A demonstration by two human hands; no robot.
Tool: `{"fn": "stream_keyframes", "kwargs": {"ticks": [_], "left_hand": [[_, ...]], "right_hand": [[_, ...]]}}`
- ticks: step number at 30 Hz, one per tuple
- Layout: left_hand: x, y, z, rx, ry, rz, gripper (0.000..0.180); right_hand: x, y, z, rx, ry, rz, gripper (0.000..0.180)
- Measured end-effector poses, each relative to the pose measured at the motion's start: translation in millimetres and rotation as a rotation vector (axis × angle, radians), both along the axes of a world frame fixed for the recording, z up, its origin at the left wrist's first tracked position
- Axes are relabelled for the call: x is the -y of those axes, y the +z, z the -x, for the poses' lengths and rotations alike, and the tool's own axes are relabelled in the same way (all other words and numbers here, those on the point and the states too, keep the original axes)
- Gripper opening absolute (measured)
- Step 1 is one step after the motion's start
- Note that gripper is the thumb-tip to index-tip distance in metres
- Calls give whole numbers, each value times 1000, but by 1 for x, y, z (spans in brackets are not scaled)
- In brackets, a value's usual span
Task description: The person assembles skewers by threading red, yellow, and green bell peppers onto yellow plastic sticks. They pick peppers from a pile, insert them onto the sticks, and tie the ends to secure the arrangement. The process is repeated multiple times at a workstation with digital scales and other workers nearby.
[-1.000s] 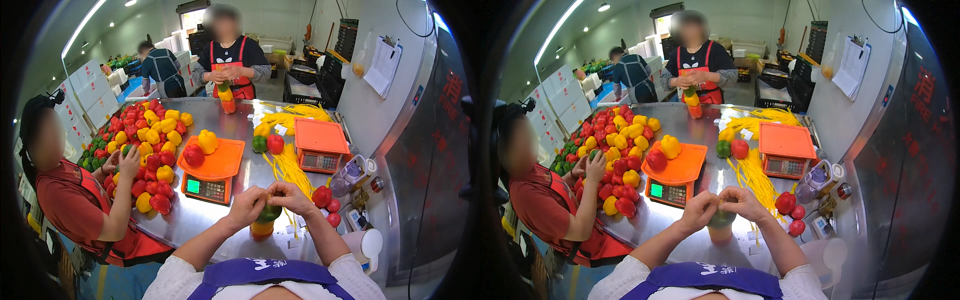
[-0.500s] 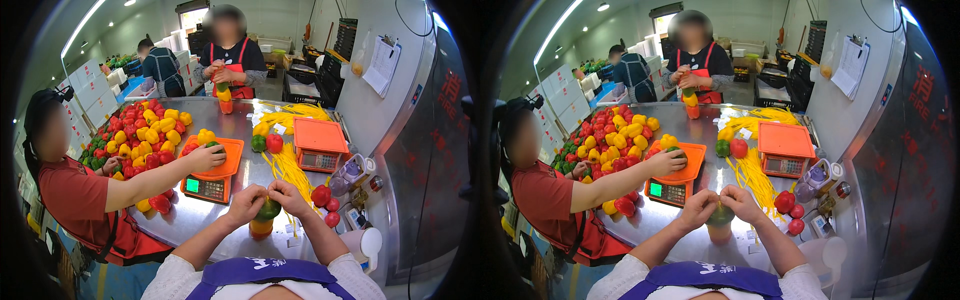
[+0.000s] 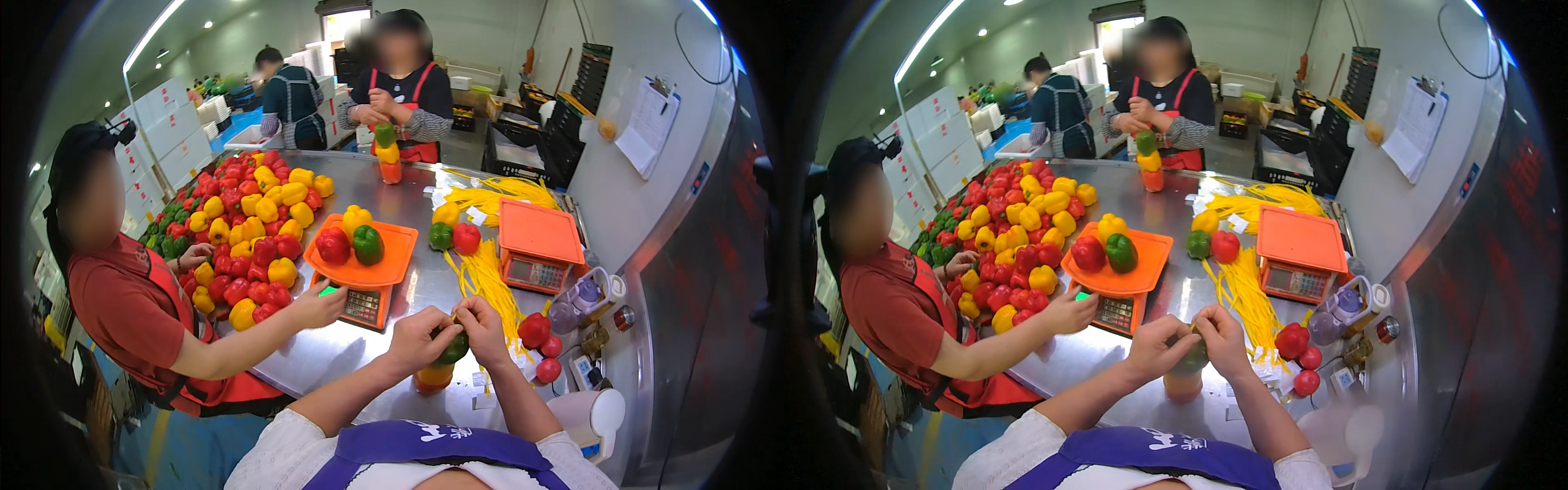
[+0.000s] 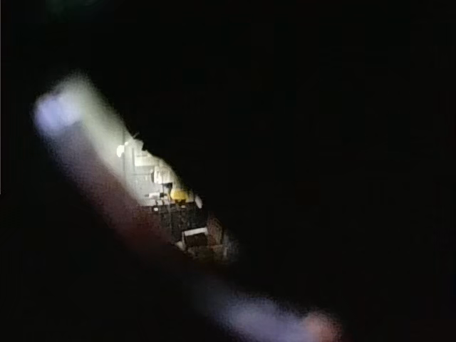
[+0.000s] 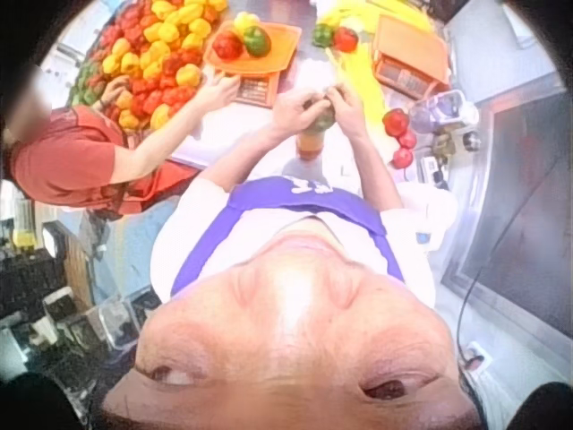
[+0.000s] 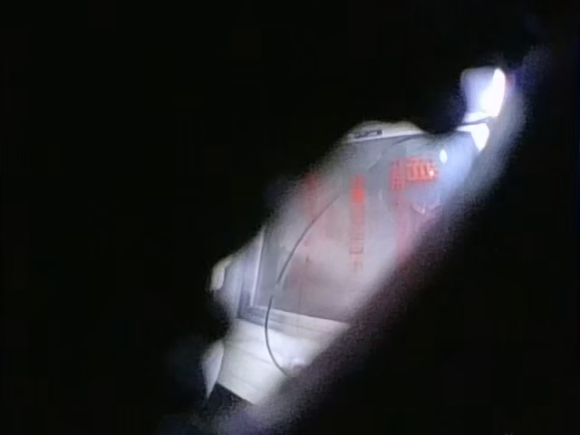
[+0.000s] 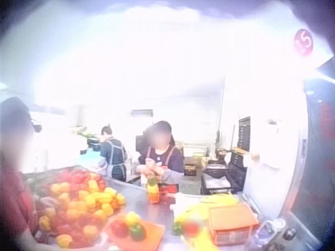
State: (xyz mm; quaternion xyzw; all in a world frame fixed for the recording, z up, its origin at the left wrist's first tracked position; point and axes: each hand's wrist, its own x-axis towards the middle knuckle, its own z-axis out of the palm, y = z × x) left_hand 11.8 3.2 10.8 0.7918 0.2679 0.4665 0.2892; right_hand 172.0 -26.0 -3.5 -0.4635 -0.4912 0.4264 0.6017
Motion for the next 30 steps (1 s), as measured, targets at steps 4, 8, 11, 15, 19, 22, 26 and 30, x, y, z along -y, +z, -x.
{"fn": "stream_keyframes", "kwargs": {"ticks": [4, 8, 11, 15, 19, 22, 26, 30], "left_hand": [[3, 3, -5, -47, 61, 128, 14], [5, 3, -9, -64, 56, 103, 14], [10, 4, -9, -35, 24, 39, 13], [11, 8, -7, -35, -6, -36, 11], [12, 2, -5, -14, -20, -7, 11], [10, 3, -8, 33, -22, -98, 10], [11, 1, -12, 24, -28, -82, 11], [12, 2, -16, 43, -22, -89, 12]], "right_hand": [[4, 4, -4, -80, 18, -42, 4], [13, 4, -4, 33, -57, -158, 2], [21, 15, -1, 121, -117, -155, 2], [23, 12, -3, 182, -158, -207, 2], [28, 23, -4, 188, -82, -126, 6], [31, 41, -3, 394, -57, -171, 8], [32, 41, -3, 689, -156, -351, 6], [30, 36, -1, 730, -259, -427, 5]]}}
